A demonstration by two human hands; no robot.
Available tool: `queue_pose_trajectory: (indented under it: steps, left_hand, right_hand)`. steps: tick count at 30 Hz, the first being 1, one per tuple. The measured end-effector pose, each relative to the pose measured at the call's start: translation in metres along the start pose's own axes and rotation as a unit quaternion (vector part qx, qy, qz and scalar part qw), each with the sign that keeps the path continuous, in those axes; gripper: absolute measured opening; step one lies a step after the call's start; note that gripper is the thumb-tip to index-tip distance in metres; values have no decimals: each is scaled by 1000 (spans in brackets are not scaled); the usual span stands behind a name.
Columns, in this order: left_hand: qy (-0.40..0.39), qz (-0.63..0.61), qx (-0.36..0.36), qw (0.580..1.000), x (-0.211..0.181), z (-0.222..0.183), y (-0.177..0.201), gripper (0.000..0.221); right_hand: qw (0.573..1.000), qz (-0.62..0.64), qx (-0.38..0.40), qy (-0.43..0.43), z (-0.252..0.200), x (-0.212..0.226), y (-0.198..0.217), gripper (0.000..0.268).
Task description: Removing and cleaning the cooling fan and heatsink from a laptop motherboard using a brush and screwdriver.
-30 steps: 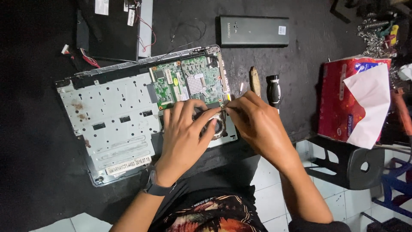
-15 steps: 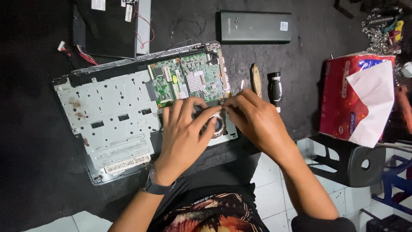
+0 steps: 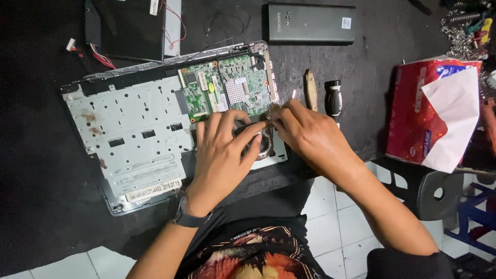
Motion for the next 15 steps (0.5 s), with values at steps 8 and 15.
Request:
queue_pose_trajectory:
  steps: [8, 15]
  left_hand:
    - [5, 1, -1, 1000, 0, -1, 0, 18]
    - [10, -6, 1, 1000, -1, 0, 1, 19]
  right_hand:
    - [998, 52, -35, -19, -1, 2, -1, 7]
    - [993, 114, -29, -27, 2, -4, 1, 11]
Point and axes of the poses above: each hand's wrist, its own z-axis towards the middle knuckle, its own y-axis out of the back of the hand, x = y × z, the point moved 3 cm from there along z, towards the middle knuckle
